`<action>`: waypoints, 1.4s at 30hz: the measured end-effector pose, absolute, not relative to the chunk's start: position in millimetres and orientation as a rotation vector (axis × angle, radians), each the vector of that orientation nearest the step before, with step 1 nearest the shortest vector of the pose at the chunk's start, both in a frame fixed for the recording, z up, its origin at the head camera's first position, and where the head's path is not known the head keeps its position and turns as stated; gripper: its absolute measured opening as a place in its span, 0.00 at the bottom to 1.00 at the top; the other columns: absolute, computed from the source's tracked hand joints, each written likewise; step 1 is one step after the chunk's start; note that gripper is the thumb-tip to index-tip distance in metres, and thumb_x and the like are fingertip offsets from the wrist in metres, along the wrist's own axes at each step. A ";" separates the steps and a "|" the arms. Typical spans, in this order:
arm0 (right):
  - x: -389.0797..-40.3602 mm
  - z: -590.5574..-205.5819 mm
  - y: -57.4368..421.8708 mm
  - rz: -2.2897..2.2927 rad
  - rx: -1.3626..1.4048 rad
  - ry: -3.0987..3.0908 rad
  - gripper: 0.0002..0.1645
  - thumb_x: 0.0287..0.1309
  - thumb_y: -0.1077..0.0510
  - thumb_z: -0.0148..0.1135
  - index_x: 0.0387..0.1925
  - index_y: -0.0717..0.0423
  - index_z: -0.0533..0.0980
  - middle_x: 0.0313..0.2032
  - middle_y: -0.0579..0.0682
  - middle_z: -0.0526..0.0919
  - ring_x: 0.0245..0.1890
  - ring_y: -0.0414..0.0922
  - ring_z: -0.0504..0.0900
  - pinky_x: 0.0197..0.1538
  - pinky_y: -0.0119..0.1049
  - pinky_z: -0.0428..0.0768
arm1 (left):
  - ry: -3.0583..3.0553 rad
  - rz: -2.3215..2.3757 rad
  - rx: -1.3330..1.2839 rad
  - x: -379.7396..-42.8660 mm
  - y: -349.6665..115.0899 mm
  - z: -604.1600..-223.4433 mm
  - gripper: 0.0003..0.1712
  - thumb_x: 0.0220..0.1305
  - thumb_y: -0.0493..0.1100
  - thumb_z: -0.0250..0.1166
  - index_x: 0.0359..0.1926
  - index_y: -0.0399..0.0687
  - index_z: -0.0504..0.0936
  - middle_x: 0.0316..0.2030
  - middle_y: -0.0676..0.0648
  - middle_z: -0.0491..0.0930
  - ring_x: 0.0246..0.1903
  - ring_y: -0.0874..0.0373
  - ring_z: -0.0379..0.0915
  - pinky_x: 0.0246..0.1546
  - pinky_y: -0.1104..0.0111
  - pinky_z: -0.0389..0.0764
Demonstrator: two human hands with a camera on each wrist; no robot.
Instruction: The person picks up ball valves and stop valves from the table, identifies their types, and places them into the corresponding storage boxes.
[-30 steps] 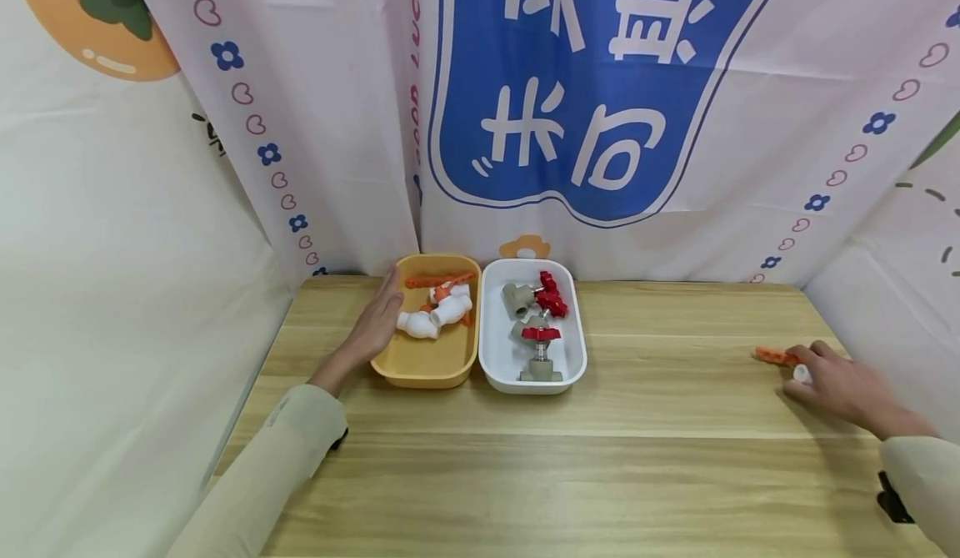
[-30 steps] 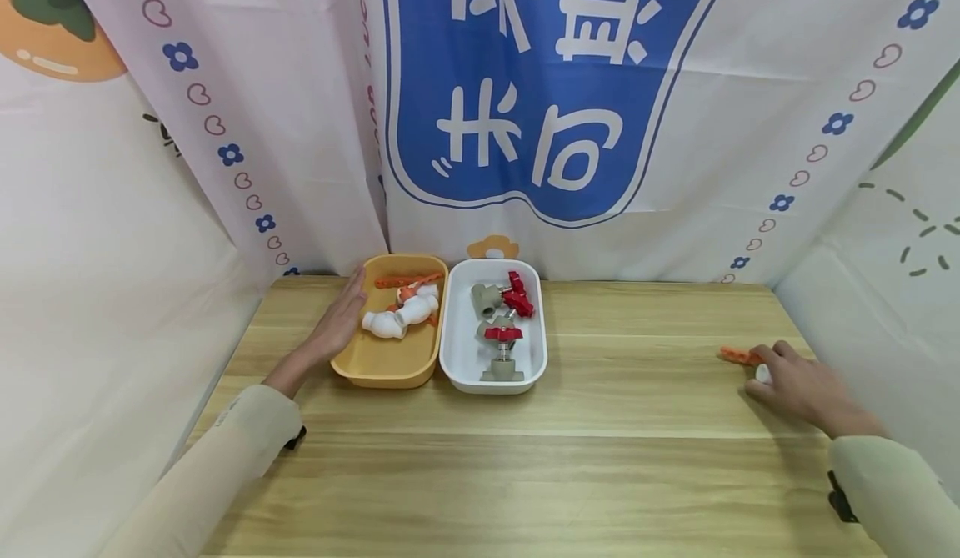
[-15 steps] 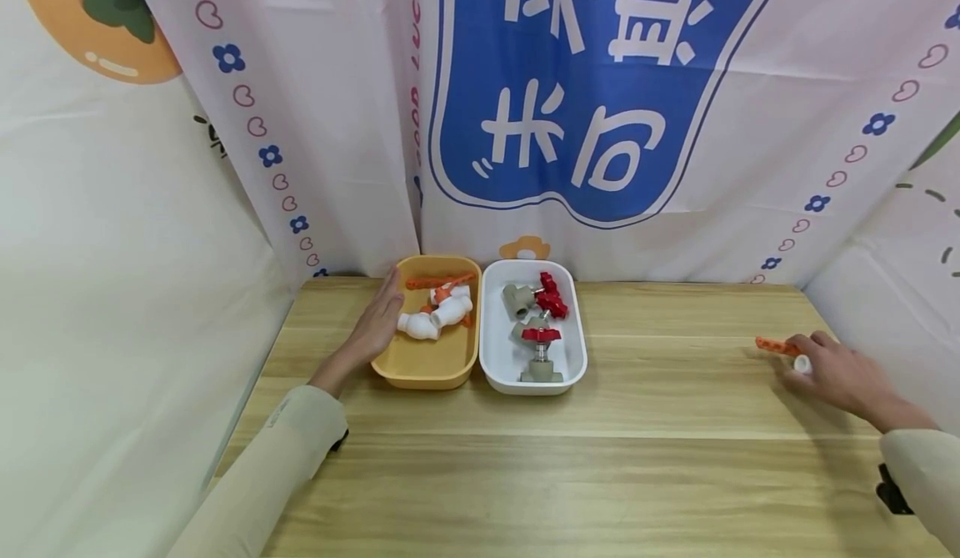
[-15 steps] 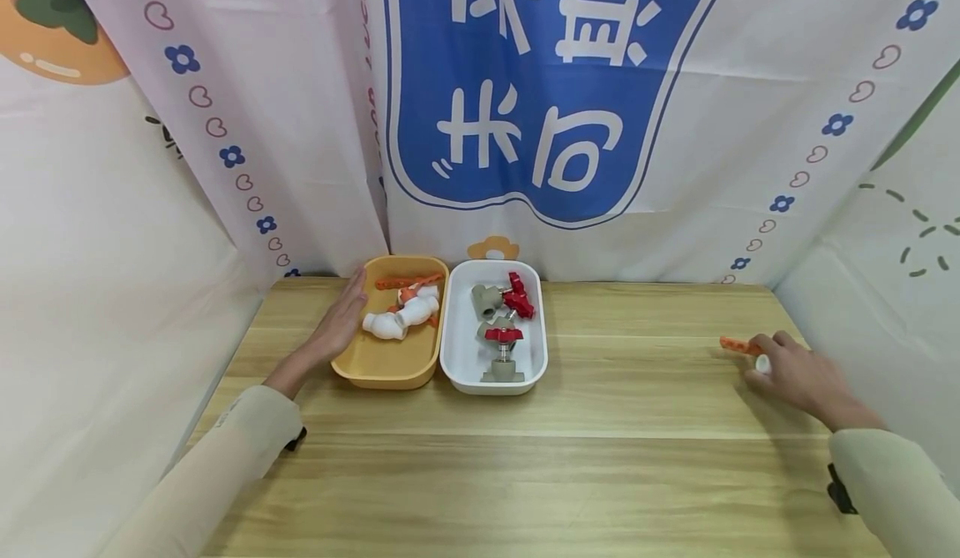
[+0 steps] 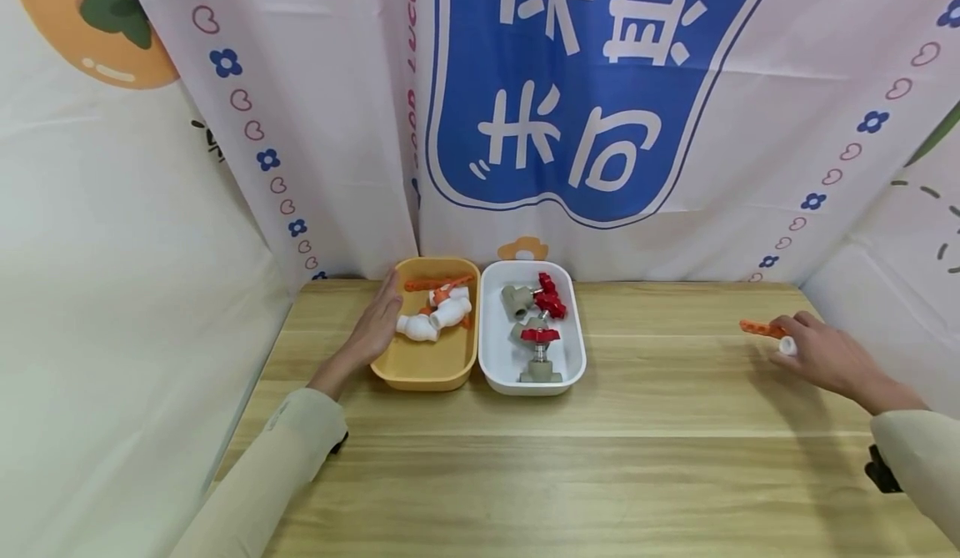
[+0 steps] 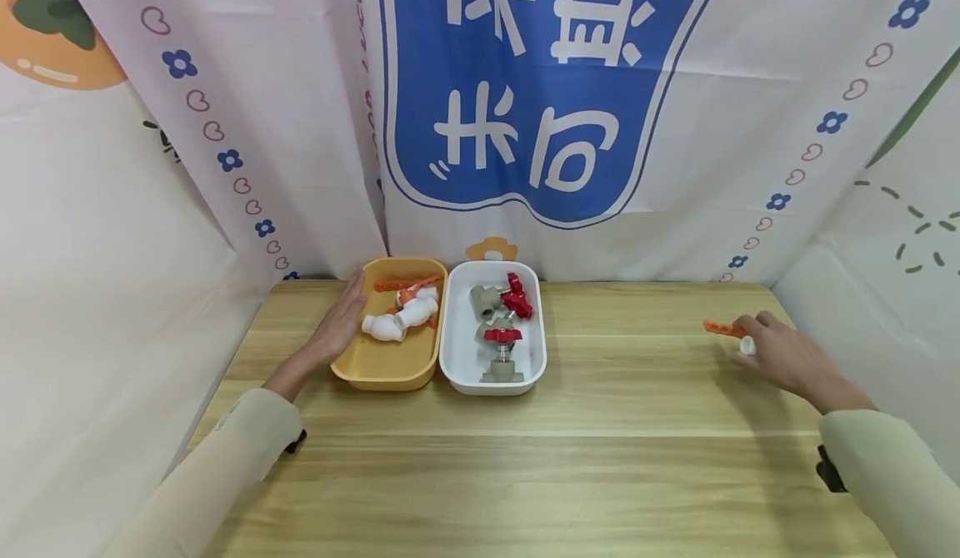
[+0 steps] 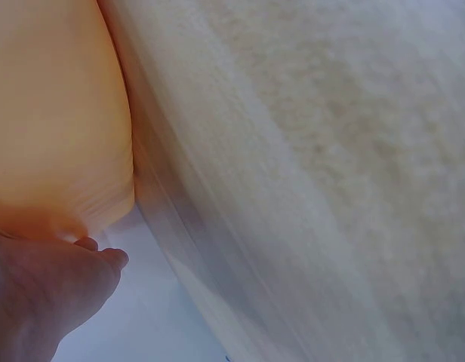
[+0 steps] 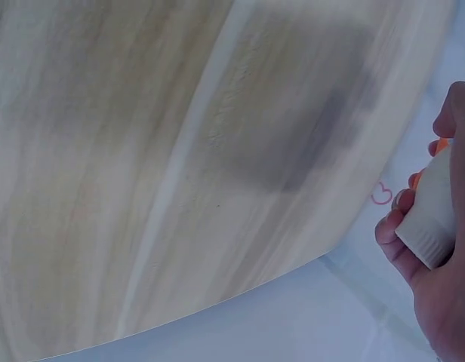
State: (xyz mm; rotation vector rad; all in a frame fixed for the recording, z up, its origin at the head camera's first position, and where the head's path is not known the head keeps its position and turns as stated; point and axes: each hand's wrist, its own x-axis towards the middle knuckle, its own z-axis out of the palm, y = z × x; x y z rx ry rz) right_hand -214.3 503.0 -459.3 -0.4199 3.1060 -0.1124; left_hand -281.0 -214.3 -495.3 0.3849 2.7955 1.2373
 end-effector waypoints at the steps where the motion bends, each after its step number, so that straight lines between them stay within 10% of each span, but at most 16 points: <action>1: -215.5 -457.7 500.3 -0.108 -0.418 3.098 0.33 0.62 0.48 0.74 0.57 0.69 0.76 0.43 0.66 0.80 0.30 0.49 0.77 0.30 0.50 0.82 | 2.796 1.239 0.382 -280.7 -214.4 -495.7 0.38 0.87 0.59 0.25 0.85 0.45 0.32 0.86 0.43 0.28 0.84 0.45 0.24 0.83 0.47 0.34; 42: -246.1 -413.8 392.6 -0.103 -0.605 3.119 0.29 0.61 0.52 0.72 0.57 0.66 0.78 0.48 0.65 0.83 0.32 0.51 0.80 0.37 0.56 0.85 | 2.789 1.228 0.377 -279.2 -212.9 -492.3 0.39 0.87 0.59 0.25 0.85 0.44 0.31 0.86 0.43 0.28 0.84 0.43 0.25 0.83 0.46 0.35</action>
